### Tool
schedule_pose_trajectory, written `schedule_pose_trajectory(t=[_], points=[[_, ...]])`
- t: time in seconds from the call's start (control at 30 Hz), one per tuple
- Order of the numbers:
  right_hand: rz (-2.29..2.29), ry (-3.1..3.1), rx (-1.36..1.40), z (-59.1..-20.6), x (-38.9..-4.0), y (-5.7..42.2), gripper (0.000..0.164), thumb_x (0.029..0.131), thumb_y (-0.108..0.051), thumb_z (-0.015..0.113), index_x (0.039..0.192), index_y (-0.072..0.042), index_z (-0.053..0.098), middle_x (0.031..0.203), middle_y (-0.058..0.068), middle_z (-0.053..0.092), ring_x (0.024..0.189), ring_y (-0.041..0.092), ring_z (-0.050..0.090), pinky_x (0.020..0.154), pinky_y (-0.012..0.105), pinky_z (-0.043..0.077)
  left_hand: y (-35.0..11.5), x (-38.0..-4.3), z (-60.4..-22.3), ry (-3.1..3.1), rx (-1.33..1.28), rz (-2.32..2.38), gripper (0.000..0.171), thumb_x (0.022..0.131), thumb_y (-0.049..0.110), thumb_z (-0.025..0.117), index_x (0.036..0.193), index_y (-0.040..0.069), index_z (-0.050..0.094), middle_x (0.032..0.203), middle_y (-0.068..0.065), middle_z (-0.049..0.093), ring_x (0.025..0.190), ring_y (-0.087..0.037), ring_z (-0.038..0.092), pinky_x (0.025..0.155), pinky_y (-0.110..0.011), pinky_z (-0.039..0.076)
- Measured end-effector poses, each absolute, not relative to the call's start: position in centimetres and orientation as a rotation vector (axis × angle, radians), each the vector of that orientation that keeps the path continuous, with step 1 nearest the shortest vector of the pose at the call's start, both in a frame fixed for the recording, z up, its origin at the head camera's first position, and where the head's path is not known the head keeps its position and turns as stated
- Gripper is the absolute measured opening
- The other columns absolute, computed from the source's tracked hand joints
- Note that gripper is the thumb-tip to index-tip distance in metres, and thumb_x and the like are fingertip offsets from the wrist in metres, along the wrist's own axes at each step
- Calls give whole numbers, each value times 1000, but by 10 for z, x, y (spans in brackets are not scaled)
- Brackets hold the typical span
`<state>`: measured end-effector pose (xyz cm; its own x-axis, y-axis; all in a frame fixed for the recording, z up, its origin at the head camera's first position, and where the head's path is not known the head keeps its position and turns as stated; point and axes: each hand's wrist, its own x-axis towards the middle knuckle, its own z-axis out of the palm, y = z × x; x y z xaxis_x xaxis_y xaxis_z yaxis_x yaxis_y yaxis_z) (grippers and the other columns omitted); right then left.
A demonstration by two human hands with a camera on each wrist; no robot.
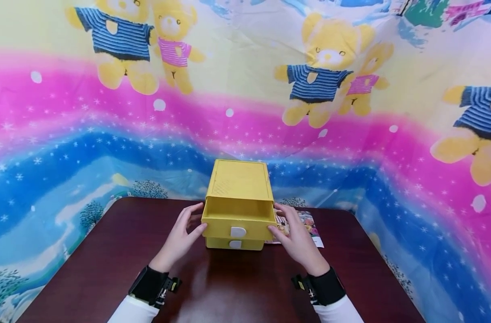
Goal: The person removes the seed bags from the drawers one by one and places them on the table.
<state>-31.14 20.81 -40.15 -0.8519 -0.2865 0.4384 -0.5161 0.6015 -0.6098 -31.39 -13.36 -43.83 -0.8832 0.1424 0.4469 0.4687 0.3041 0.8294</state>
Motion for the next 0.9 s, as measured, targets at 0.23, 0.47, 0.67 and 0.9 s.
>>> schedule_pose_trajectory(t=[0.23, 0.47, 0.67, 0.9], points=[[1066, -2530, 694, -400, -320, 209, 65, 101, -34, 67, 158, -19, 39, 151, 10, 46, 136, 31, 51, 107, 58, 49, -134, -321, -436, -2296, -531, -1623, 59, 104, 21, 64, 156, 9, 40, 155, -18, 39, 135, -39, 55, 109, -61, 45], [1030, -2528, 701, -399, -332, 211, 66, 102, -39, 66, 158, -17, 39, 152, 11, 45, 137, 34, 52, 109, 58, 47, -132, -329, -434, -2286, -517, -1624, 59, 103, 20, 66, 155, 8, 41, 154, -19, 40, 134, -40, 56, 111, -58, 44], [987, -2583, 645, -396, -338, 211, 70, 101, -50, 62, 159, -20, 37, 155, 10, 43, 138, 31, 52, 108, 56, 49, -134, -335, -428, -2309, -512, -1611, 60, 103, 20, 66, 155, 7, 41, 154, -22, 40, 133, -42, 56, 111, -60, 45], [1005, -2576, 640, -397, -348, 212, 70, 101, -49, 62, 159, -17, 37, 154, 12, 44, 138, 33, 52, 109, 57, 47, -133, -345, -426, -2338, -497, -1582, 61, 103, 23, 65, 156, 6, 39, 154, -22, 40, 134, -41, 56, 107, -57, 49]])
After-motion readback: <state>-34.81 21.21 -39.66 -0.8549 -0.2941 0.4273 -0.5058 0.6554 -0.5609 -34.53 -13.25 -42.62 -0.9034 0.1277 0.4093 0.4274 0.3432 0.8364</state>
